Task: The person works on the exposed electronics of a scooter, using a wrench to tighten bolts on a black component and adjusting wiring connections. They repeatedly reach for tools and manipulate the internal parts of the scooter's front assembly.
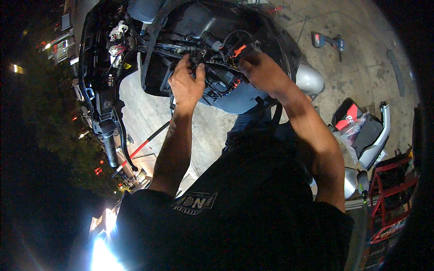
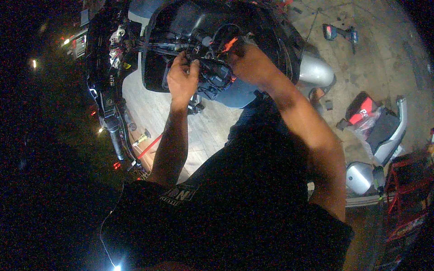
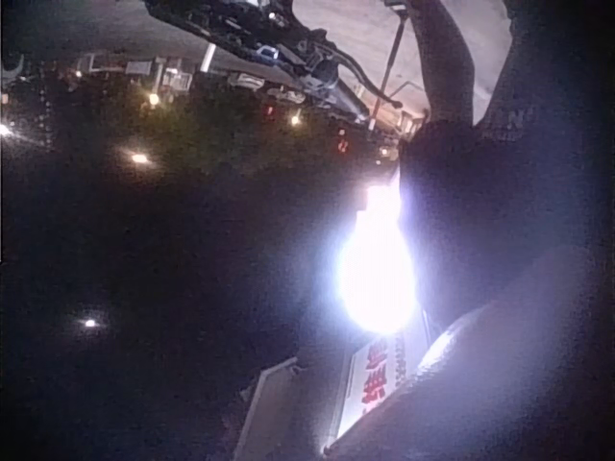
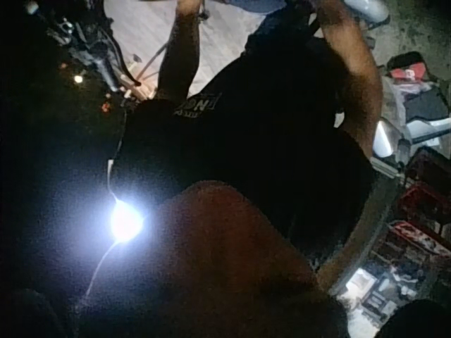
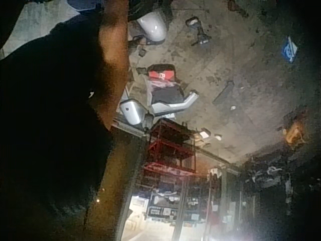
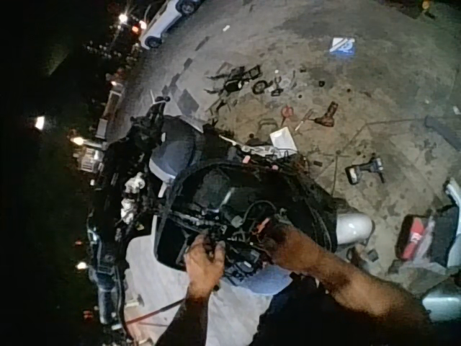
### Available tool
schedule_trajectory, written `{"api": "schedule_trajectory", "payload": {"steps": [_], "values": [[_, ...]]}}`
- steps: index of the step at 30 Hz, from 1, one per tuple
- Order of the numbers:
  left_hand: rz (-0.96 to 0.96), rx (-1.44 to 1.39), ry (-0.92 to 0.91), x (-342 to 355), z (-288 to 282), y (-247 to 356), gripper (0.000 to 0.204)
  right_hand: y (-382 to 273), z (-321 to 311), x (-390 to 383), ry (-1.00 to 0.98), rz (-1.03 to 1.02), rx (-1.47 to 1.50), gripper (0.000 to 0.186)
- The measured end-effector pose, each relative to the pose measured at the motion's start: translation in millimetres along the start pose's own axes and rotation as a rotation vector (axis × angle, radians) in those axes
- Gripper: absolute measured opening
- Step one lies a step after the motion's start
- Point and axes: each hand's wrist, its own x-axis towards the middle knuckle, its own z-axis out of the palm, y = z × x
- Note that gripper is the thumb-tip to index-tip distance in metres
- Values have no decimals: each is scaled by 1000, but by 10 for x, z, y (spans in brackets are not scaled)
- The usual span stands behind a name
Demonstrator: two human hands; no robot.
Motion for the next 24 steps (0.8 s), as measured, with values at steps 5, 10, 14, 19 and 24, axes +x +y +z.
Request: {"api": "schedule_trajectory", "payload": {"steps": [5,10,14,19,24], "values": [[42,126,3,11,-24,49,48,191,-21,-31,-19,12,-51,25],[52,283,-35,12,-57,109,47,331,-10,-42,-73,-65,6,23],[111,177,-25,30,-63,104,45,378,-29,-38,-56,28,4,22],[151,136,39,23,-15,62,44,570,29,-67,-39,-49,116,20],[159,122,67,19,17,42,43,695,128,-109,27,-179,68,24]]}}
